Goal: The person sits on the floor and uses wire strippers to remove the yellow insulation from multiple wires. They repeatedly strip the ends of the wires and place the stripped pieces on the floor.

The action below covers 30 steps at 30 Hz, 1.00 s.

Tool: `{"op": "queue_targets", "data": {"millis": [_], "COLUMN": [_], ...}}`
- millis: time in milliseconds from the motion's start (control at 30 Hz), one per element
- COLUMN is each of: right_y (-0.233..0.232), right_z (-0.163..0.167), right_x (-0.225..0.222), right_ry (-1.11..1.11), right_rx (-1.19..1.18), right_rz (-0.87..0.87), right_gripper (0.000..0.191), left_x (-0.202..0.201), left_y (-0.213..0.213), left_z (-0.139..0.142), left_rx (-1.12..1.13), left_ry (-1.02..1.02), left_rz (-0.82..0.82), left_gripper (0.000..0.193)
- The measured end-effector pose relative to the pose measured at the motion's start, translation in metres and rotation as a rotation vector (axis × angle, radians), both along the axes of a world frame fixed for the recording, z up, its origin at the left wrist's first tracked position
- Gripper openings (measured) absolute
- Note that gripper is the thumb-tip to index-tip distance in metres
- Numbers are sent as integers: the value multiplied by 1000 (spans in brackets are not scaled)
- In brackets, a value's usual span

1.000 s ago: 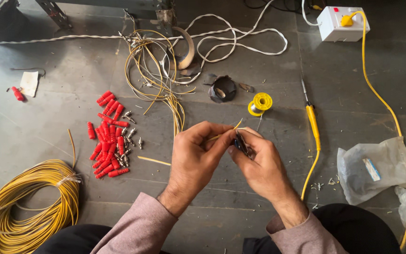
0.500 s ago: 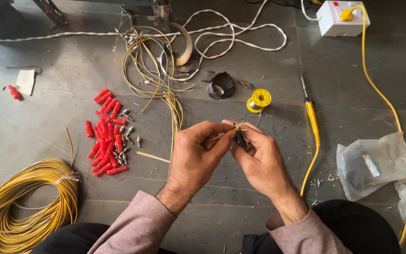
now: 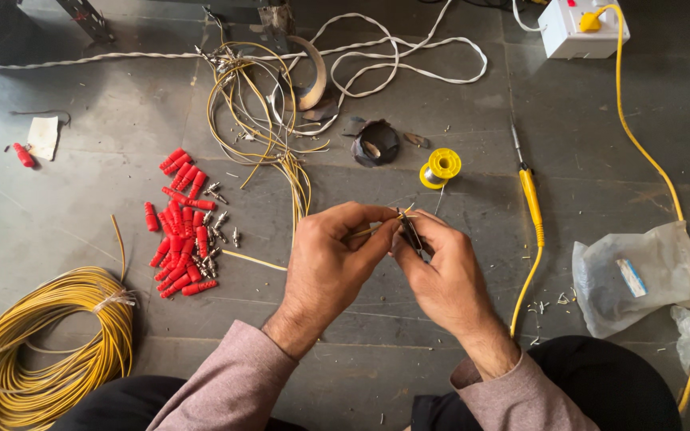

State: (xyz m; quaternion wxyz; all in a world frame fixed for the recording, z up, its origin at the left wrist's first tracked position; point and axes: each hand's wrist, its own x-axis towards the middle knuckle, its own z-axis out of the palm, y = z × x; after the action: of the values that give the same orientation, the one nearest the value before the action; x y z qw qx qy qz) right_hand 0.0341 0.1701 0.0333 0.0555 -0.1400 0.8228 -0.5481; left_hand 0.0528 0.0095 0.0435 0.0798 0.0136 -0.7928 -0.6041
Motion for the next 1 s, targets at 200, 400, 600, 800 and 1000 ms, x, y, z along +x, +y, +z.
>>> {"op": "queue_targets", "data": {"millis": [200, 400, 600, 800, 1000], "right_y": [-2, -8, -8, -13, -23], "right_z": [-6, -10, -6, -13, -25], "right_x": [1, 5, 9, 16, 33], "right_ry": [-166, -257, -240, -334, -370], "right_rx": [-100, -268, -280, -414, -700], "right_rz": [-54, -64, -94, -144, -287], "right_gripper": [16, 16, 15, 15, 20], "left_x": [-1, 1, 1, 5, 9], "left_y": [-1, 17, 23, 31, 39], "left_z": [-14, -35, -40, -41, -37], "left_rx": [197, 583, 627, 570, 441], "left_ry": [7, -65, -13, 58, 176], "left_rz": [-28, -47, -74, -40, 207], "left_gripper": [17, 16, 15, 11, 13]}}
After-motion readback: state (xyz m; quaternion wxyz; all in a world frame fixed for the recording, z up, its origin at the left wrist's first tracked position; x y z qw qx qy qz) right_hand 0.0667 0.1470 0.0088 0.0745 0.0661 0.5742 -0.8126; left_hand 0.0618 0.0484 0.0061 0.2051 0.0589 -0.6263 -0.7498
